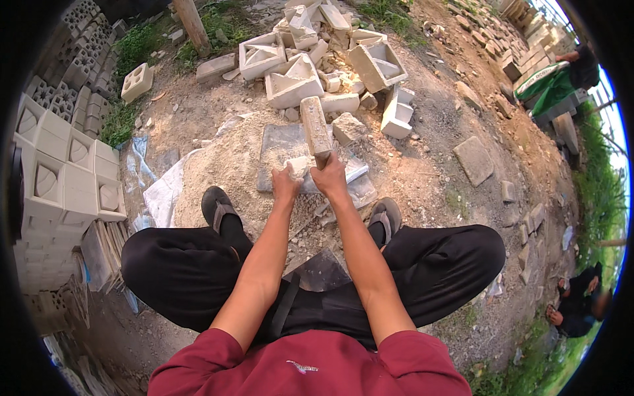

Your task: The person cleans debris from white blocks and stacks them, then uses a smaller block to scrape the edges of a flat stone.

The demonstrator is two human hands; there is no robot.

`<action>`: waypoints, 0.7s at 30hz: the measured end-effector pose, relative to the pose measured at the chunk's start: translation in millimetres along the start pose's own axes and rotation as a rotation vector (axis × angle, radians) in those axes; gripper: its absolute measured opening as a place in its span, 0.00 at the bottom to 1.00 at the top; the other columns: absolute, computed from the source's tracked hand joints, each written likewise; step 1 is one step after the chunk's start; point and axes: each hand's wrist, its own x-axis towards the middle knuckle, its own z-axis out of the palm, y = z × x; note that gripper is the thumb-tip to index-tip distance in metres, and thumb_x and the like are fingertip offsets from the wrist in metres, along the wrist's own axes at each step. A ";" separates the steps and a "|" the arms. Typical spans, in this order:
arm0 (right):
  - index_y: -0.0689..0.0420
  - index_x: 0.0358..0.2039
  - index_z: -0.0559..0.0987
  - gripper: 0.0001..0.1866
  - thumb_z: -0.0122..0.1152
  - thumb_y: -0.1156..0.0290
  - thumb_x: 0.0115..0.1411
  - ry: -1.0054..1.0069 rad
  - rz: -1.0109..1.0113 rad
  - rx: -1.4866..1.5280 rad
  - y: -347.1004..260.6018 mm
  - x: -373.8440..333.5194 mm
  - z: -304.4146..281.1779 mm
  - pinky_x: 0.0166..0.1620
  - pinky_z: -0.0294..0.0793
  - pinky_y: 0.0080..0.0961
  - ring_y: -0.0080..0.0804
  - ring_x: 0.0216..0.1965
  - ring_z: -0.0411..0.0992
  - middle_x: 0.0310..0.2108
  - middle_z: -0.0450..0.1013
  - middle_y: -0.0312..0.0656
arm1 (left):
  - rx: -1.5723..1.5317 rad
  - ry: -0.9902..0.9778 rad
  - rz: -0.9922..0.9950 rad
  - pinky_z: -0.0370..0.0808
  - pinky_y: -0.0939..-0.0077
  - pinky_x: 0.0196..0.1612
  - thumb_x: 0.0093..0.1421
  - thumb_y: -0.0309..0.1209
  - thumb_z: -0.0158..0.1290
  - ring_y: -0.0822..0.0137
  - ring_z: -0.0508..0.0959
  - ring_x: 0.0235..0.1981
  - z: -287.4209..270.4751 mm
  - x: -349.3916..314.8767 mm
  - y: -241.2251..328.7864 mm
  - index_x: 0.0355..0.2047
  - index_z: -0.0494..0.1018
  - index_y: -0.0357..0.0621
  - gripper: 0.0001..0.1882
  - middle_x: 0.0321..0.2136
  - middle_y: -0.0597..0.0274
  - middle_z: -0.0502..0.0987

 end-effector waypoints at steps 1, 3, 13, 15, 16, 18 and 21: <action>0.65 0.44 0.72 0.27 0.63 0.63 0.44 -0.005 -0.005 0.001 0.9 -2.5 2.9 0.44 0.74 0.37 0.56 0.40 0.75 0.33 0.76 0.59 | 0.000 0.006 -0.004 0.69 0.61 0.55 0.44 0.34 0.67 0.44 0.70 0.51 -1.4 2.9 -1.1 0.57 0.68 0.45 0.37 0.48 0.39 0.67; 0.65 0.45 0.72 0.28 0.63 0.63 0.44 -0.095 0.039 -0.037 29.3 -8.7 8.0 0.46 0.74 0.38 0.56 0.42 0.75 0.35 0.76 0.59 | 0.002 -0.096 -0.039 0.70 0.61 0.54 0.44 0.34 0.66 0.44 0.71 0.50 -1.7 6.9 7.7 0.56 0.71 0.46 0.35 0.46 0.40 0.67; 0.67 0.42 0.73 0.29 0.63 0.59 0.44 -0.056 0.025 -0.075 15.7 4.7 -1.1 0.44 0.75 0.41 0.58 0.41 0.75 0.35 0.76 0.61 | 0.015 -0.141 -0.073 0.68 0.61 0.56 0.49 0.27 0.53 0.45 0.68 0.53 -11.5 3.6 13.0 0.57 0.70 0.49 0.30 0.47 0.43 0.66; 0.67 0.42 0.73 0.28 0.63 0.60 0.44 0.021 -0.007 -0.013 1.1 4.5 -1.1 0.43 0.75 0.41 0.58 0.40 0.75 0.33 0.76 0.61 | -0.038 -0.134 -0.077 0.68 0.62 0.56 0.50 0.27 0.53 0.45 0.68 0.53 -13.2 2.8 11.7 0.56 0.71 0.49 0.29 0.48 0.42 0.66; 0.66 0.41 0.72 0.27 0.63 0.61 0.44 0.006 0.013 0.003 0.7 3.6 2.5 0.44 0.74 0.42 0.59 0.41 0.74 0.34 0.75 0.63 | -0.039 -0.133 -0.079 0.68 0.62 0.56 0.50 0.27 0.53 0.45 0.68 0.53 -13.5 2.8 11.3 0.56 0.71 0.49 0.29 0.48 0.42 0.66; 0.67 0.42 0.72 0.27 0.63 0.61 0.44 -0.008 0.043 -0.030 9.5 -6.4 11.3 0.45 0.74 0.42 0.59 0.41 0.74 0.35 0.75 0.63 | -0.011 -0.113 -0.083 0.68 0.62 0.55 0.50 0.27 0.53 0.45 0.68 0.53 -11.6 2.9 13.0 0.56 0.71 0.48 0.29 0.48 0.41 0.66; 0.69 0.43 0.72 0.28 0.63 0.62 0.44 -0.098 0.109 -0.154 34.4 -18.4 19.5 0.46 0.74 0.42 0.59 0.43 0.73 0.37 0.75 0.64 | 0.004 -0.108 -0.066 0.69 0.63 0.55 0.50 0.27 0.53 0.44 0.69 0.52 -7.4 5.7 15.3 0.56 0.70 0.48 0.29 0.48 0.39 0.66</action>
